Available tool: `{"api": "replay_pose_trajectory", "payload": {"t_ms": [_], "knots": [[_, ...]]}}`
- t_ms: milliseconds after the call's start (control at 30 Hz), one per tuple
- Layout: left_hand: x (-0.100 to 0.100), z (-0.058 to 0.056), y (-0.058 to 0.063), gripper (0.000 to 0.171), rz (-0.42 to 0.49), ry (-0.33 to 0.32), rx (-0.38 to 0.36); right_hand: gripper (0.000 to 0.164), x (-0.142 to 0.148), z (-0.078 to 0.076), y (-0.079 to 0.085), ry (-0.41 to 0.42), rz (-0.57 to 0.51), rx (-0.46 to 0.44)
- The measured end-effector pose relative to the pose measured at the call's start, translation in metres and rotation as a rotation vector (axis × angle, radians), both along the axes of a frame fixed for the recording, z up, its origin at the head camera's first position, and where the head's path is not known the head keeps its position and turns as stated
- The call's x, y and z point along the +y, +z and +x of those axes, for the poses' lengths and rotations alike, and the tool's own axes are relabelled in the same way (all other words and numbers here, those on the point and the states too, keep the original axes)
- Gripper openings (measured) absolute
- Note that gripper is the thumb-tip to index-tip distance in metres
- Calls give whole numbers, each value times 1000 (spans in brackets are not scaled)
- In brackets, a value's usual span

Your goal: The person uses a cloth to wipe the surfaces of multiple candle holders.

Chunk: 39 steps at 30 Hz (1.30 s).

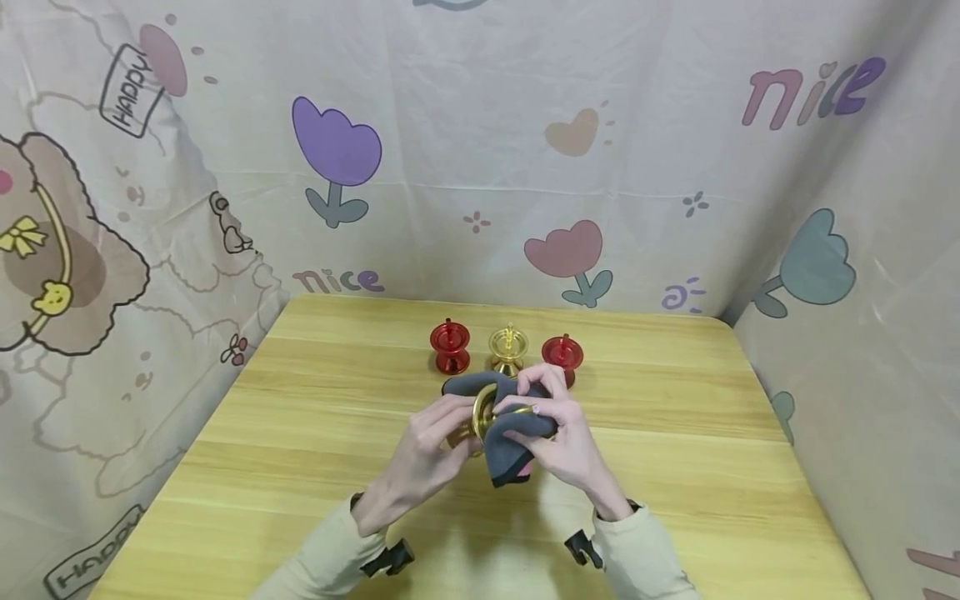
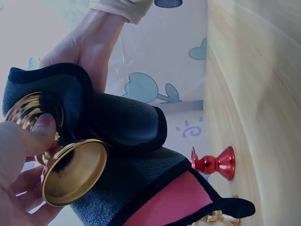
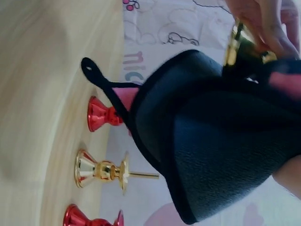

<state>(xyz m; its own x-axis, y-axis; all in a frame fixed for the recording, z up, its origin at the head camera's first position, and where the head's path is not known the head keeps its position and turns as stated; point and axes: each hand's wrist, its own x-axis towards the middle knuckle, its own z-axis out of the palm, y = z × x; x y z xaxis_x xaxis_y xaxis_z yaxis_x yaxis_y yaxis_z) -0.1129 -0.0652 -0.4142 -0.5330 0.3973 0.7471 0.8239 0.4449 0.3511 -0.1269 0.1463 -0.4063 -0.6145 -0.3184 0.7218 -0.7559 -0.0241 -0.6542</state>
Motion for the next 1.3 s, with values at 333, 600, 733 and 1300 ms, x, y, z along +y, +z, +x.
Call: {"api": "replay_pose_trajectory", "payload": {"t_ms": [333, 600, 733, 1300], "knots": [[2, 0, 0, 30, 8, 11, -31, 13, -2, 0, -1, 15, -139, 32], [2, 1, 0, 31, 23, 3, -12, 12, 0, 2, 4, 59, -185, 24], [2, 2, 1, 31, 28, -3, -12, 11, 1, 4, 6, 64, -191, 16], [1, -1, -3, 35, 142, -79, -81, 25, -8, 1, -5, -176, -228, 164]]}}
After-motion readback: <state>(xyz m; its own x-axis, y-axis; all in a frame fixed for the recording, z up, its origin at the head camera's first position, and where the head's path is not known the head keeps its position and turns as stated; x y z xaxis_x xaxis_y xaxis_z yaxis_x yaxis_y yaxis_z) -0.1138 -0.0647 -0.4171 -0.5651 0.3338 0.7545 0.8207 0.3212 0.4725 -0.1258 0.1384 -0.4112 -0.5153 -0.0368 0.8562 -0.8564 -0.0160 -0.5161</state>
